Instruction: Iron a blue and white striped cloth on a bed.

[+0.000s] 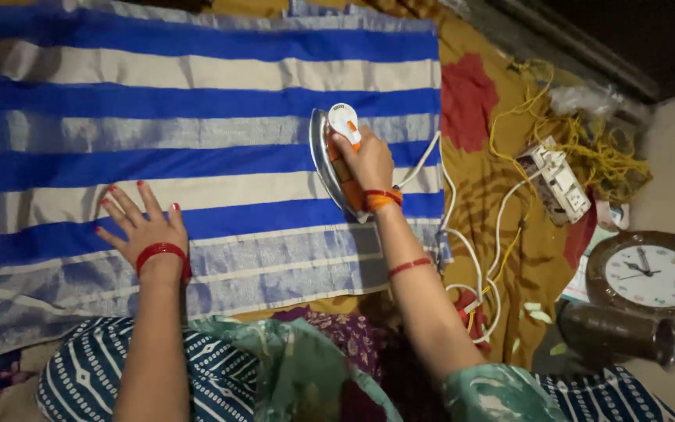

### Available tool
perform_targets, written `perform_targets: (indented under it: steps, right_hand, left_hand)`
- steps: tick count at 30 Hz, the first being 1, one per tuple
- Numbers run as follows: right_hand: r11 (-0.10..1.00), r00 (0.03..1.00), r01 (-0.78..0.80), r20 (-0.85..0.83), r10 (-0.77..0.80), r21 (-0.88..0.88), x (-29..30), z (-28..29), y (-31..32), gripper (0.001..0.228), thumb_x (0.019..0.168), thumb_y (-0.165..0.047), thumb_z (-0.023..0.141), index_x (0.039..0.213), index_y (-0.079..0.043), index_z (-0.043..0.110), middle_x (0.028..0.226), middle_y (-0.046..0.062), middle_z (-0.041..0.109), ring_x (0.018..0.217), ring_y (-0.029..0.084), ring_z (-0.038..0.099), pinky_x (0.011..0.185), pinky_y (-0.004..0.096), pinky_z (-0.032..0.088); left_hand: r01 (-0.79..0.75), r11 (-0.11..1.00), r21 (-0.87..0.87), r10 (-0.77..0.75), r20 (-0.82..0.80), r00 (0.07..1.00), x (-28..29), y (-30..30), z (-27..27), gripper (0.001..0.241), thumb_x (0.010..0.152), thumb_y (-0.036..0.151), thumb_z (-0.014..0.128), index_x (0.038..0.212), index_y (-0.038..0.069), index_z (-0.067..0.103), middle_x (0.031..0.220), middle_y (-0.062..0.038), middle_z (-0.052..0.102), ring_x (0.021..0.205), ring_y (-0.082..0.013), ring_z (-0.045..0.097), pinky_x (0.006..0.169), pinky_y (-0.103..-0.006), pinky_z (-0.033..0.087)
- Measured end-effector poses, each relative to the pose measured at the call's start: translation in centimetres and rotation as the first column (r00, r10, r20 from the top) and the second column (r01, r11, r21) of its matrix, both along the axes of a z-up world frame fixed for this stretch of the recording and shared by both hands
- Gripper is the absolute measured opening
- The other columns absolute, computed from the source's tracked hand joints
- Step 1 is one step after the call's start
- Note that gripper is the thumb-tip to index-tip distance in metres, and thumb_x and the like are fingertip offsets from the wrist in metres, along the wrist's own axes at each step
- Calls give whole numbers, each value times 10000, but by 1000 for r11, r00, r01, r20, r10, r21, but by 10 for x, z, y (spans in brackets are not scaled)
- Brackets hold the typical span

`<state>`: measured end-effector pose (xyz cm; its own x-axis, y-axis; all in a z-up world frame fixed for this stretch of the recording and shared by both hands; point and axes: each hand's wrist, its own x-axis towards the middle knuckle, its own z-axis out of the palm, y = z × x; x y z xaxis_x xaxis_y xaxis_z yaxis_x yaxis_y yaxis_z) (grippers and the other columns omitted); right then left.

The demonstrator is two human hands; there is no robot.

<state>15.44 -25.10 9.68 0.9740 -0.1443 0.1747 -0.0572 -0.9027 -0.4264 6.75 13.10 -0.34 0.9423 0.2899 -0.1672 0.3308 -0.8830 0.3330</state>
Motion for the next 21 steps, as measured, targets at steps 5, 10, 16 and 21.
perform_targets:
  steps: [5, 10, 16, 21]
  right_hand:
    - [997, 996, -74, -40, 75, 28, -6, 2, -1, 560, 891, -541, 689, 1041, -1, 677, 859, 283, 708, 831, 477, 689, 691, 538, 539]
    - [984, 972, -174, -153, 178, 40, -56, 18, 14, 549, 909, -536, 685, 1013, 3, 663, 823, 274, 703, 801, 464, 697, 670, 518, 542]
    - [977, 956, -213, -204, 210, 6, -77, 27, 36, 501, 888, -510, 723, 982, -22, 657, 751, 251, 697, 724, 446, 700, 604, 500, 536]
    - [978, 960, -203, -207, 187, -58, -48, 13, 49, 498, 894, -499, 742, 946, -16, 634, 731, 248, 687, 712, 448, 693, 589, 502, 528]
  left_hand:
    - [122, 990, 73, -109, -157, 982, 10, 6, 6, 832, 958, 584, 401, 1634, 187, 124, 1683, -201, -50, 1525, -457, -39, 1097, -754, 108]
    - [304, 952, 31, -296, -160, 942, 17, 16, -5, 817, 926, 552, 487, 1624, 277, 161, 1714, -84, -20, 1557, -349, 1, 1148, -723, 95]
    - [385, 921, -53, -389, -106, 915, 55, 2, -3, 793, 904, 542, 552, 1598, 274, 277, 1718, -99, 65, 1571, -323, 55, 1143, -736, 108]
    - [419, 907, -46, -420, -12, 907, 76, 10, -2, 790, 887, 486, 598, 1597, 260, 334, 1730, -116, 112, 1578, -344, 81, 1126, -758, 99]
